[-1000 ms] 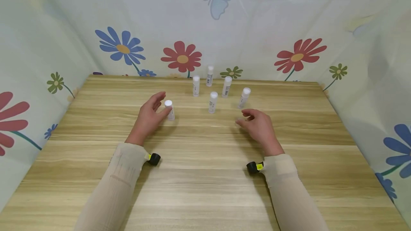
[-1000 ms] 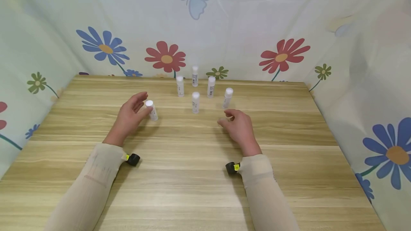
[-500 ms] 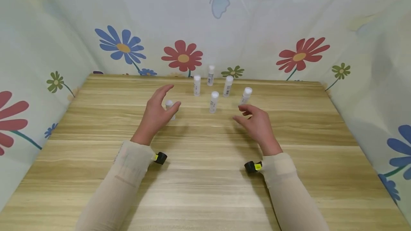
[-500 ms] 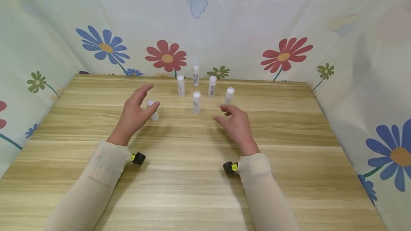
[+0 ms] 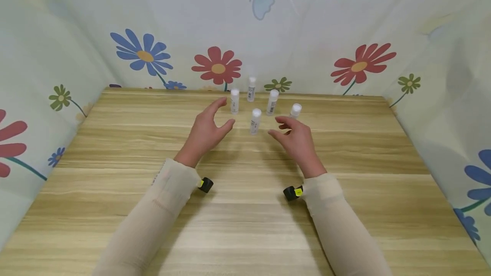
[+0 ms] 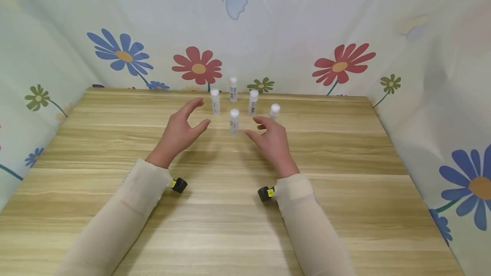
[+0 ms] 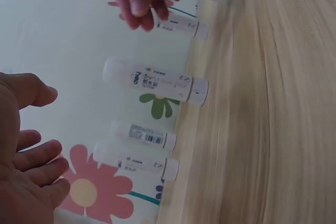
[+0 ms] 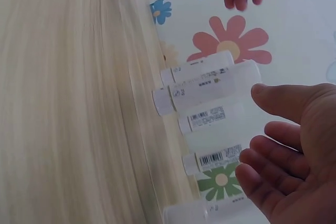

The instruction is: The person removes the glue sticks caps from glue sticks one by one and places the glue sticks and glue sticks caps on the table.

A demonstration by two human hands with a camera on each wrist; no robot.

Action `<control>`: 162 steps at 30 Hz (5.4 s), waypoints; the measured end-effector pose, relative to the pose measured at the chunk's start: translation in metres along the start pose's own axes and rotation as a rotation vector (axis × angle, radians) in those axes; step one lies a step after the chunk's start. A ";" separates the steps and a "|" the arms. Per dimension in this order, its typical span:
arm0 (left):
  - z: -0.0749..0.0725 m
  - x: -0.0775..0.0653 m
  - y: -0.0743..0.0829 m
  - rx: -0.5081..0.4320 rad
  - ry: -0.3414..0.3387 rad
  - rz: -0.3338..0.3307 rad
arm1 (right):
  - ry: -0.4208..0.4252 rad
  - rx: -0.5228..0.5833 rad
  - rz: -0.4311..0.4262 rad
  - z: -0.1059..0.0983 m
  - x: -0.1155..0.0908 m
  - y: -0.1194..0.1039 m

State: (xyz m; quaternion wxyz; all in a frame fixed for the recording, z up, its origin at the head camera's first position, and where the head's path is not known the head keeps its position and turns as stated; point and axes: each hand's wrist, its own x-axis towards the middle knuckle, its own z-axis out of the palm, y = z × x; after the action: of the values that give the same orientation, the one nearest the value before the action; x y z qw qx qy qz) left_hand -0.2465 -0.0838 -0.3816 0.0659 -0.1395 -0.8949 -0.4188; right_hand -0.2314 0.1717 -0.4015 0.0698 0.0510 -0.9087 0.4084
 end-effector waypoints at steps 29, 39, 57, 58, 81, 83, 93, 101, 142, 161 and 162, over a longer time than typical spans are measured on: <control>0.053 0.017 0.002 0.068 -0.107 0.000 | 0.033 0.052 -0.046 0.025 0.017 -0.010; 0.065 0.027 -0.007 -0.124 -0.156 -0.078 | 0.046 0.132 -0.049 0.030 0.023 -0.014; 0.081 0.037 -0.015 -0.393 -0.186 -0.140 | 0.098 0.195 -0.039 0.044 0.031 -0.019; 0.081 0.037 -0.015 -0.408 -0.186 -0.140 | 0.098 0.195 -0.035 0.045 0.031 -0.019; 0.074 0.022 -0.011 -0.472 -0.202 -0.087 | 0.075 0.225 -0.087 0.035 0.021 -0.024; 0.071 0.019 -0.008 -0.472 -0.207 -0.081 | 0.070 0.219 -0.104 0.033 0.018 -0.026; 0.052 0.000 0.005 -0.476 -0.217 -0.062 | 0.048 0.254 -0.191 0.022 0.002 -0.041; 0.036 -0.017 0.013 -0.459 -0.255 -0.051 | 0.046 0.293 -0.302 0.019 -0.014 -0.049; 0.001 -0.062 0.032 -0.413 -0.468 0.137 | -0.096 0.466 -0.521 0.002 -0.060 -0.064; -0.004 -0.057 0.016 -0.363 -0.550 0.121 | -0.064 0.521 -0.616 -0.011 -0.062 -0.065; -0.004 -0.057 0.015 -0.361 -0.545 0.110 | -0.059 0.521 -0.611 -0.012 -0.061 -0.064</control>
State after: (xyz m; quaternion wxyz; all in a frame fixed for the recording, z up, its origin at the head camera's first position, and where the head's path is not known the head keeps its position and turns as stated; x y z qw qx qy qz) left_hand -0.1881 -0.0890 -0.3811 -0.1792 -0.3042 -0.7820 -0.5137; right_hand -0.1605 0.1404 -0.3572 0.1464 0.3464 -0.7195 0.5838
